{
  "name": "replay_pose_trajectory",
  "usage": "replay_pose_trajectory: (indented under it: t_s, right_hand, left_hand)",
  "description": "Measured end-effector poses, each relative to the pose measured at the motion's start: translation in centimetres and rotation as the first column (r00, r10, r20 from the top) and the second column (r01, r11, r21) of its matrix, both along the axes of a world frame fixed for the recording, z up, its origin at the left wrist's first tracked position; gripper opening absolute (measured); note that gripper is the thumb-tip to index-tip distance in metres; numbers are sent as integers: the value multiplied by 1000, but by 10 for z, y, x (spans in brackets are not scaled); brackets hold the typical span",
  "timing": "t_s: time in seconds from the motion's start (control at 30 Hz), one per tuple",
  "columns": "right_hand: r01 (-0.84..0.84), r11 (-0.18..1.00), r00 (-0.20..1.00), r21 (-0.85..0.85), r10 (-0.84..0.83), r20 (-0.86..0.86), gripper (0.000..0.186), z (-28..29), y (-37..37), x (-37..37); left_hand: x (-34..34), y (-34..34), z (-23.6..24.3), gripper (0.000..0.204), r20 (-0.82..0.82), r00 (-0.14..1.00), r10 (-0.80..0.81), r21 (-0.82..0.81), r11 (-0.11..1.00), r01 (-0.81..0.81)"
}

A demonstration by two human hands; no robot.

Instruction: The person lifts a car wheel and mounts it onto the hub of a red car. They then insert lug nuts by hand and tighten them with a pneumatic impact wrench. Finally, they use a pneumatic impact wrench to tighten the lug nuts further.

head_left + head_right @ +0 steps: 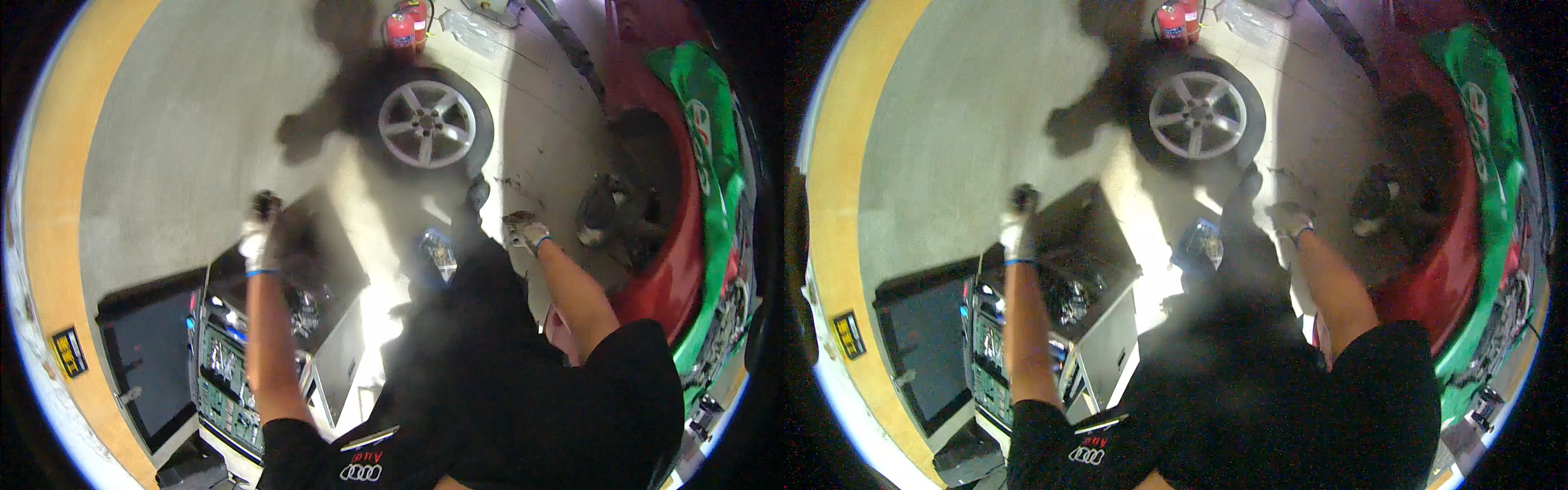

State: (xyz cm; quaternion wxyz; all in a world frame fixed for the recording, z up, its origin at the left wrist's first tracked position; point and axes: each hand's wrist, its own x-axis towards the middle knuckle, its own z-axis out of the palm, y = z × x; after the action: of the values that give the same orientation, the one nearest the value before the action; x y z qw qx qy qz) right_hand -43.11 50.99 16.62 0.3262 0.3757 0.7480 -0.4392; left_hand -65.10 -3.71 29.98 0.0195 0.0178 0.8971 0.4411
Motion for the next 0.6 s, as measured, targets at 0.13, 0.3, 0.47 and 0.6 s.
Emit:
replay_pose_trajectory:
  t_s: [0.13, 0.3, 0.47, 0.6]
  right_hand:
    - [-612, 677, 602, 409, 734, -315, 46, -141, 8, -116]
    - [-370, 929, 926, 19, 367, 84, 74, -329, -18, -255]
    - [11, 1000, 985, -19, -8, 171, 89, -471, -37, -340]
    - [6, 1000, 1000, 1, -6, 14, 77, -532, -35, -339]
  left_hand:
    - [-166, 21, 109, 43, -405, 902, -147, -650, 741, -171]
    - [-328, 18, 163, 47, -133, 470, -872, -986, 71, -148]
    - [-360, -23, 158, 48, 93, 698, -710, -859, -412, -305]
    - [-363, -47, 165, 46, 60, 661, -748, -862, -373, -344]
